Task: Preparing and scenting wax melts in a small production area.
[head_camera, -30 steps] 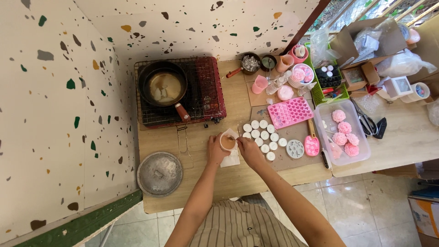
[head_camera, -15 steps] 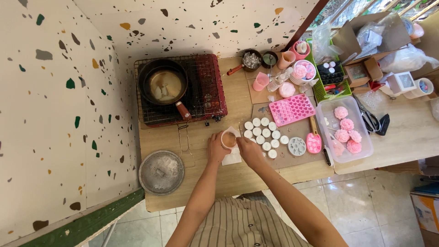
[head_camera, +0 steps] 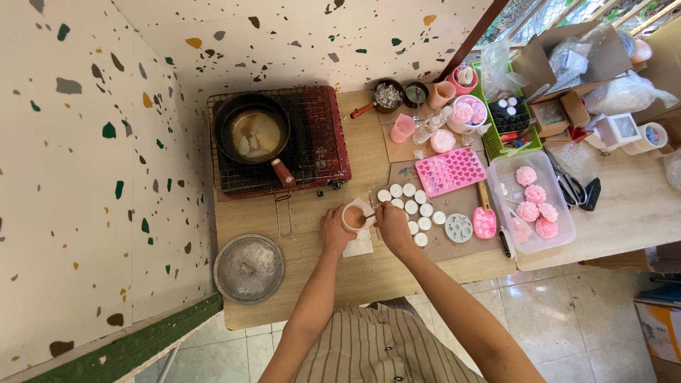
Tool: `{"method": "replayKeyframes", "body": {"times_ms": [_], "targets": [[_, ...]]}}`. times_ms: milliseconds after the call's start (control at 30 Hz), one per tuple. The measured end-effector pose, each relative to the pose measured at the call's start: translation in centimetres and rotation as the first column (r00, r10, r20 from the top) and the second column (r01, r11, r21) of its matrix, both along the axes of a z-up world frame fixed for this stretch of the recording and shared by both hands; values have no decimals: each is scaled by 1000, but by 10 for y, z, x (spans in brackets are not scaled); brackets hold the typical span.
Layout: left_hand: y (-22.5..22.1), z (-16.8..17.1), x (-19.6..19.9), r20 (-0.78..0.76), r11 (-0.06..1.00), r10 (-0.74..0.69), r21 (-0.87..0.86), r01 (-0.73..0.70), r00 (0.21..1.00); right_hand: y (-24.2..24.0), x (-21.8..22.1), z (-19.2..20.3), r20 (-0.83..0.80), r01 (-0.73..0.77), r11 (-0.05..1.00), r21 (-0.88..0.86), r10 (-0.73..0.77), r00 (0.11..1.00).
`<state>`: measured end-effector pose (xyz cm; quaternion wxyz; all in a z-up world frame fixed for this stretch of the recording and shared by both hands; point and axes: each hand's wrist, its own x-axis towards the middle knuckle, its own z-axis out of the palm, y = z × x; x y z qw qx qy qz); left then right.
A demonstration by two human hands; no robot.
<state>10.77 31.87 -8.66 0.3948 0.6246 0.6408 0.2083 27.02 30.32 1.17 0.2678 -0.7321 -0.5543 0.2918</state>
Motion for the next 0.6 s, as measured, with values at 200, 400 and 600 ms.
{"method": "replayKeyframes", "body": {"times_ms": [200,400,600], "targets": [[-1,-7,-1,9,999,-4,44,4,1000,0,-3,-3,89,-112,992,51,107,990],[2,4,-1,-63,999,-35,-26,34,997,-5,2,-4,261,-431,889,154,384,886],[1,5,0,-114,998,-46,-50,41,992,-2,-2,35,273,-661,726,188,608,746]]}}
